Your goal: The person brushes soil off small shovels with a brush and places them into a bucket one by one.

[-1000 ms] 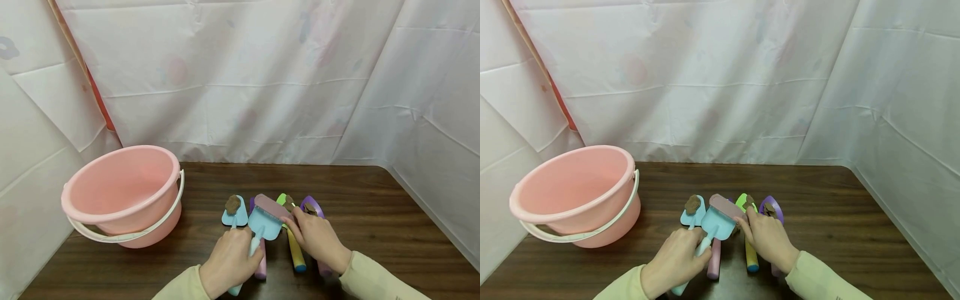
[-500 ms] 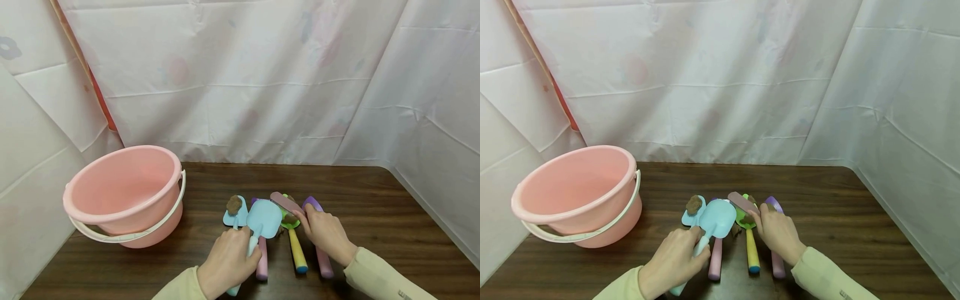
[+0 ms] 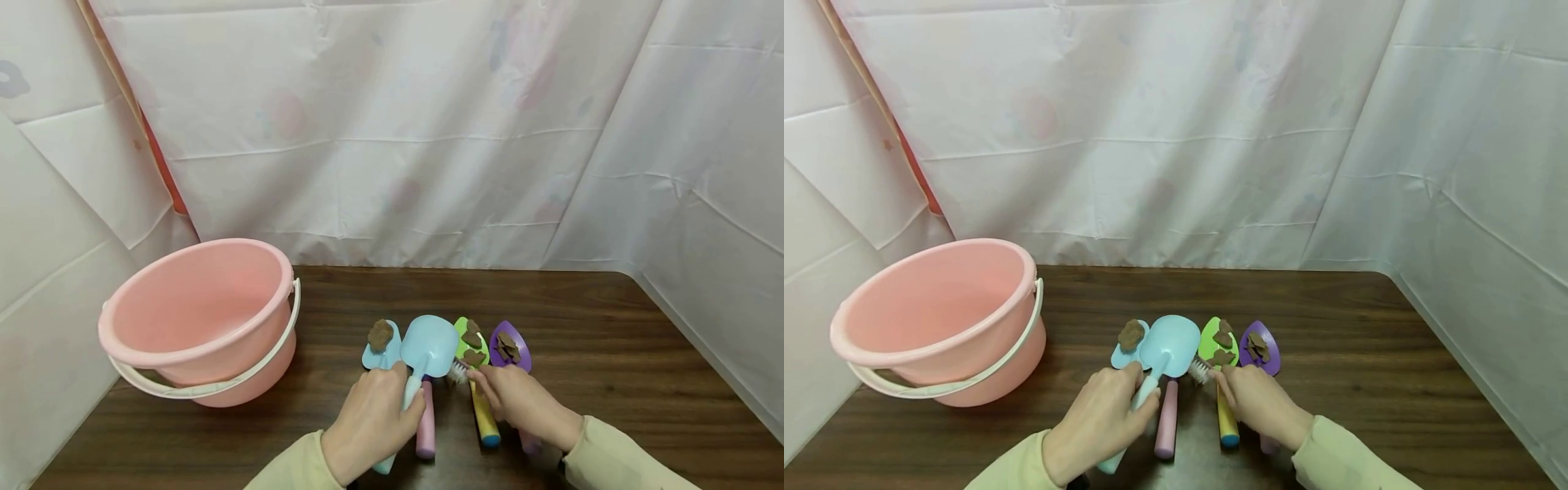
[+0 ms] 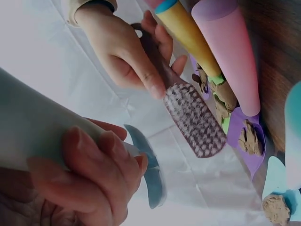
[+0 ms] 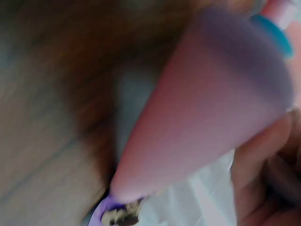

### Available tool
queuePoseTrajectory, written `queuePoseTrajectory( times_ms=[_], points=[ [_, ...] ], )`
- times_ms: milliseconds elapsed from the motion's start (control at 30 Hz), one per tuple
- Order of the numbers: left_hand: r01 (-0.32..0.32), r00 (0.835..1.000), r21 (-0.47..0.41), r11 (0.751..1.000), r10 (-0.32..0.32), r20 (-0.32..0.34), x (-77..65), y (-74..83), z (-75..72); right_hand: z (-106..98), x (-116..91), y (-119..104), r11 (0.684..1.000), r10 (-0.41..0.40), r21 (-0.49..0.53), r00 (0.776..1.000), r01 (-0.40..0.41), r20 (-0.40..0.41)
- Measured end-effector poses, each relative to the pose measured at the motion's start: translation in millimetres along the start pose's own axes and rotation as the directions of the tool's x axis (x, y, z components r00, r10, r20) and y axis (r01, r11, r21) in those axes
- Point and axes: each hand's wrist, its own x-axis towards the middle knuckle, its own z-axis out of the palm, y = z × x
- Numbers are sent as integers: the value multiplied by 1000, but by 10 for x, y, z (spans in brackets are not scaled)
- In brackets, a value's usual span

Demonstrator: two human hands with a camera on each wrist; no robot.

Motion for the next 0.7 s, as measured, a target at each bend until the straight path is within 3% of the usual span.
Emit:
queuePoseTrajectory(
  times_ms=[67,133,333,533,633,700],
  points=[
    [7,1000,-8,1000,-7,2,4,3,-3,5,-6,-30,987,-27,162,996,12,91],
    [13,1000,-11,1000,-13,9,9,6,-4,12,-11,-58,952,-49,307,983,-7,174],
    [7,1000,-29,1000,-6,28,2,1,0,24,9,-85,793,-150,603,931,-87,332],
    [-11,999,-68,998,13,43,1,0,1,-18,62,-30,631,-233,758,891,-166,389],
    [-17,999,-64,998,19,37,6,6,-3,-65,87,2,599,-234,781,894,-177,382],
    [-24,999,-60,998,26,36,8,10,-5,-100,106,29,601,-225,782,905,-164,362]
  ],
)
